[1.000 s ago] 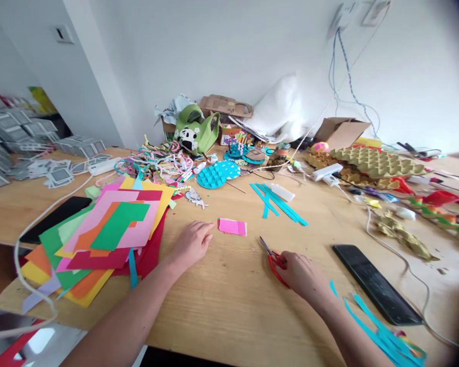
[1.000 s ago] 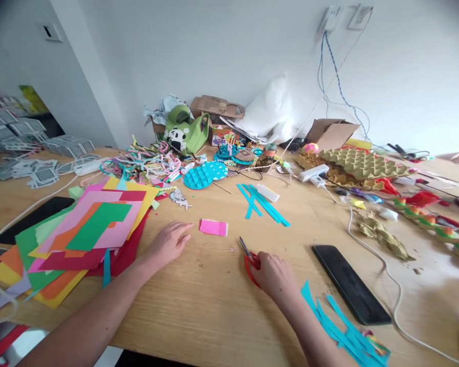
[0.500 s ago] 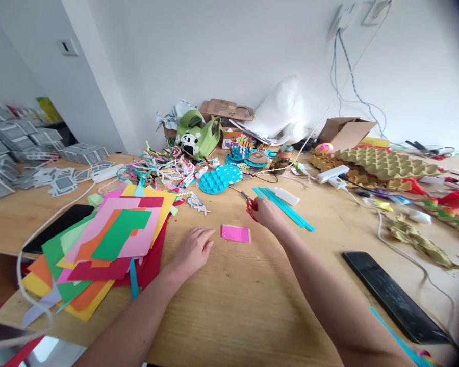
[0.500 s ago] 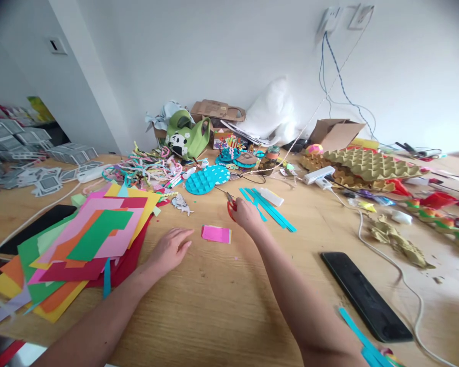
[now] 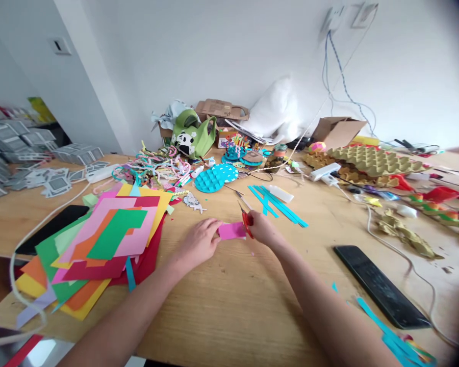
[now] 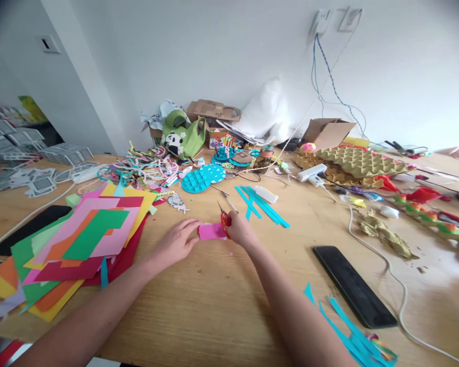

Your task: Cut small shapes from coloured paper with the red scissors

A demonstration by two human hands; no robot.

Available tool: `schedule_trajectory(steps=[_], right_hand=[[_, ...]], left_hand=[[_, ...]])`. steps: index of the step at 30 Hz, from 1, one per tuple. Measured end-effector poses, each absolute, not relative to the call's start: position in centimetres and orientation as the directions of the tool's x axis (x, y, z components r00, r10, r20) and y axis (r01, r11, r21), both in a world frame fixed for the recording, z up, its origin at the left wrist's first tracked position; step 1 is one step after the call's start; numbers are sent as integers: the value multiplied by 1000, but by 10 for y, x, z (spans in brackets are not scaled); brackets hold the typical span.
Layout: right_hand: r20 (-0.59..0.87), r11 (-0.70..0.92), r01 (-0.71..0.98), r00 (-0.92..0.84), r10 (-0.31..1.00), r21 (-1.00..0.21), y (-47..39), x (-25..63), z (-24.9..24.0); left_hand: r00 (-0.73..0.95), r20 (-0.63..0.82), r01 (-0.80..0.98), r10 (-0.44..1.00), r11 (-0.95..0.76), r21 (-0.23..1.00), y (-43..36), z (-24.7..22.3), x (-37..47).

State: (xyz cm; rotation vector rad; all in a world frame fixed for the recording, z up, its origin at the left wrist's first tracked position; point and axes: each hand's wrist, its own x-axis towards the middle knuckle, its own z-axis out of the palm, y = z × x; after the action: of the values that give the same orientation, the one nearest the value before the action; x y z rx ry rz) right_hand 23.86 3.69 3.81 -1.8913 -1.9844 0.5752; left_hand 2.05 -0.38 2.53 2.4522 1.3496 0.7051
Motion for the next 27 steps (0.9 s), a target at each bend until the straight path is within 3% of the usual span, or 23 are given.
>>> schedule_trajectory(steps=[3,5,7,11,15,21,27], right_hand=[[5,21,747,-24,1000,-665,38,259,50],[77,17,427,124,989,-904,37,274,55],[93,39,221,242,966,-975,35,285,55],[91,65,95,305,948,-993,32,295,44],[82,74,35,368,926,-997,35,296,27],[65,66,13,419,906,-998,38,296,16],[70,71,13,430,900,-997,38,293,11]], left_hand=[[434,274,729,858,-513,453,10,29,28],[457,237,733,857,-514,445,21,28,36],[534,187,714,825,-558,423,32,26,46],[598,78,723,798,-579,377,49,22,63],[530,-4,803,848,-501,323,55,24,75],[379,-258,919,889,-328,221,55,39,80],[373,-224,917,901,-320,239,49,40,77]])
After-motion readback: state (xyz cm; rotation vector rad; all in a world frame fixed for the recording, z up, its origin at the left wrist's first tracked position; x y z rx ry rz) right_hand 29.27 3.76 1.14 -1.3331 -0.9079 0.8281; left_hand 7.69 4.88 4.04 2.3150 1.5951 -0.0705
